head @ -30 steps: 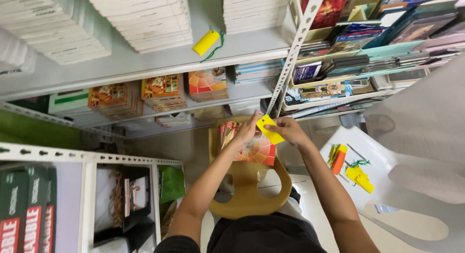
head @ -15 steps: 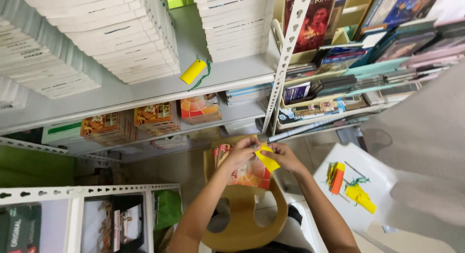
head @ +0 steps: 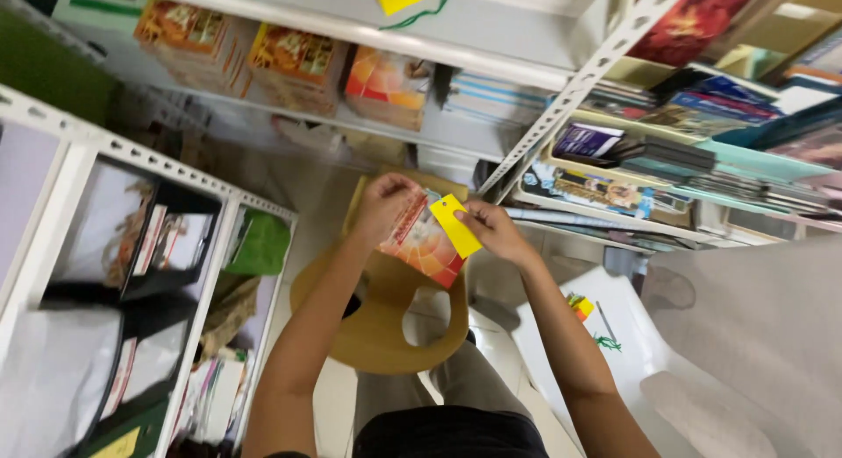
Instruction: Attaching colored paper labels with strings to books and organizing them in an archive room.
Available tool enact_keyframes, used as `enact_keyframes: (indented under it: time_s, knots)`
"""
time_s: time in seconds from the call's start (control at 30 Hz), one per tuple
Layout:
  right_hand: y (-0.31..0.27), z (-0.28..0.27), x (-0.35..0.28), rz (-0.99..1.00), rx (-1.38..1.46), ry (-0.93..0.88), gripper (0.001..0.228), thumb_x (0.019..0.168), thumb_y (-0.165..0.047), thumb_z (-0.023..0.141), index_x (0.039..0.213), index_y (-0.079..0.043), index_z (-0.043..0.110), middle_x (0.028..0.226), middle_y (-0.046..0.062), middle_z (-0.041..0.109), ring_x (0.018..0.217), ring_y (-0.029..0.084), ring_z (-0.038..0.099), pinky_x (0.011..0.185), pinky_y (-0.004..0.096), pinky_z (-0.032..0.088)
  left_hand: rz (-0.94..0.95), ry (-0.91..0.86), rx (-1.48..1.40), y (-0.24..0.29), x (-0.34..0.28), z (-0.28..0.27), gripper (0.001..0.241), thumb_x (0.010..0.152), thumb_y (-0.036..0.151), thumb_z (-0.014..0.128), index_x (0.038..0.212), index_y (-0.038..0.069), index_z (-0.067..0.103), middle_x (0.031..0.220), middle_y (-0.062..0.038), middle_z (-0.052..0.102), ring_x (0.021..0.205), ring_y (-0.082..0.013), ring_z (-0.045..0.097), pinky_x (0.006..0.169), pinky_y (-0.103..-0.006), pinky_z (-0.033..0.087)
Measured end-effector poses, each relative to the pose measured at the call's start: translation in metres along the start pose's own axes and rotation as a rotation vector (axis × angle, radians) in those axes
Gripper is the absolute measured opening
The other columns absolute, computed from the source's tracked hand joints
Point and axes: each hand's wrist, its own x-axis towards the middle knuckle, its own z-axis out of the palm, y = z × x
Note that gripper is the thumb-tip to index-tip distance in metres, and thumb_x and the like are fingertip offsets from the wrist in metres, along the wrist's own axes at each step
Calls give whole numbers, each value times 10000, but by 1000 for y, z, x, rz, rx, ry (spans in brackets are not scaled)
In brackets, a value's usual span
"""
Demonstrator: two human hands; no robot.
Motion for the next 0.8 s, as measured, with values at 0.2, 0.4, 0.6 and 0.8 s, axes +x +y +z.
enact_keyframes:
  time_s: [0.2,0.4,0.6,0.8]
  knots:
    - [83,37,63,-87,131,150,219,1048,-220,624,1012,-18,701,787,-26,697,677,37,617,599,225,494,82,449,58,-72,-6,-89,154,855,-8,676,1001,40,679,820,-28,656,695,-104,577,609,-234,457]
    - [137,63,121,148,-231,468,283,947,-263,769,889,11,727,727,135,711,560,150,656,519,319,512,-664,595,147,-321,-6,-174,340,846,373,749,1079,147,648,798,-8,531,609,-182,405,492,-344,301]
    - [251,38,130,-54,-611,402,274,1010,-292,701,969,-27,756,870,184,724,759,355,698,664,426,530,-950,414,113,-305,-32,-151,778,836,410,767,1521,282,421,1419,-34,467,1189,-298,480,898,-483,458]
    - [282,32,124,-202,-618,461,236,990,-248,687,1061,-29,739,1012,190,720,889,390,684,749,436,542,-753,416,-45,-363,-36,-147,551,937,263,699,1439,190,484,1239,-138,687,955,-321,729,804,-481,572]
